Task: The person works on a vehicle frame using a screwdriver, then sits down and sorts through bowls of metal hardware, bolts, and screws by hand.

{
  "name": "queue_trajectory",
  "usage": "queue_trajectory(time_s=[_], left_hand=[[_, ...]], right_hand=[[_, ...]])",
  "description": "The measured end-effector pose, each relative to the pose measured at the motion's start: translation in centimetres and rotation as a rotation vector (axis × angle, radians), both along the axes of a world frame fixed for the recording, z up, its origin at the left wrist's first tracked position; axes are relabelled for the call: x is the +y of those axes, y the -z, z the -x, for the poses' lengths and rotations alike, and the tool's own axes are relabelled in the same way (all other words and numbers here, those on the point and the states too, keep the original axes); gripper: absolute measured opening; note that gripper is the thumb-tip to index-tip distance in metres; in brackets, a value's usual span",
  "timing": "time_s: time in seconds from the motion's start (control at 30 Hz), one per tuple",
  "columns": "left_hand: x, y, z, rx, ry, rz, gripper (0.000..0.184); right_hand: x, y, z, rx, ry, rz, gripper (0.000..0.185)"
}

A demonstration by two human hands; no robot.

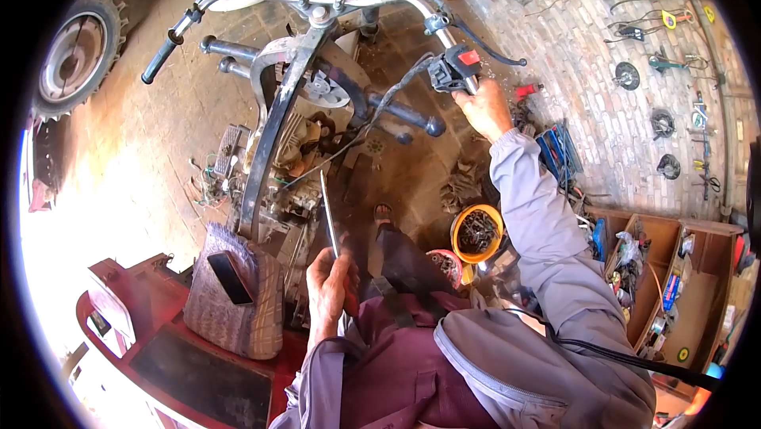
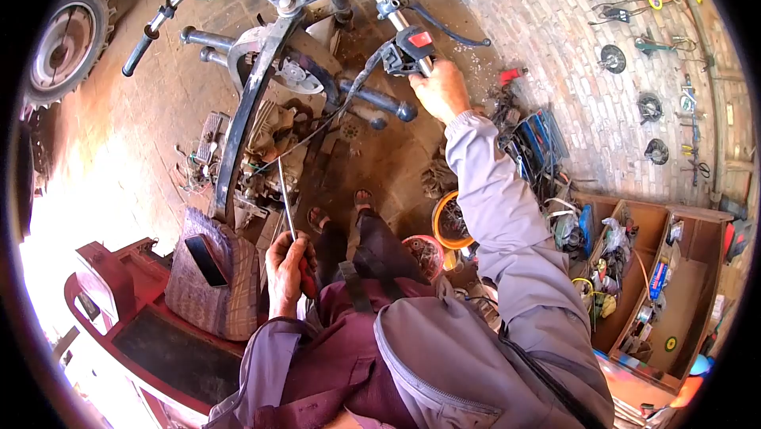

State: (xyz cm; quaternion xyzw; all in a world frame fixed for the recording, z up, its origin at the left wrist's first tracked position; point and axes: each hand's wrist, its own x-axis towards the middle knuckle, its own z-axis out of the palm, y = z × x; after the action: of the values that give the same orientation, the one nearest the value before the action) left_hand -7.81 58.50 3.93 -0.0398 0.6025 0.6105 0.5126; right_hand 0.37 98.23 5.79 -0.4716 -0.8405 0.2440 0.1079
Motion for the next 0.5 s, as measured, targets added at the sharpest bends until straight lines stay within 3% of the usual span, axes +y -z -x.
queue_trajectory(time_s=[0.5], left_hand=[[-0.58, 0.51, 0.17, -0.001, -0.004, -0.032, 0.012]], right_hand=[[-0.29, -0.46, 0.18, -0.017, 0.036, 0.046, 0.031]])
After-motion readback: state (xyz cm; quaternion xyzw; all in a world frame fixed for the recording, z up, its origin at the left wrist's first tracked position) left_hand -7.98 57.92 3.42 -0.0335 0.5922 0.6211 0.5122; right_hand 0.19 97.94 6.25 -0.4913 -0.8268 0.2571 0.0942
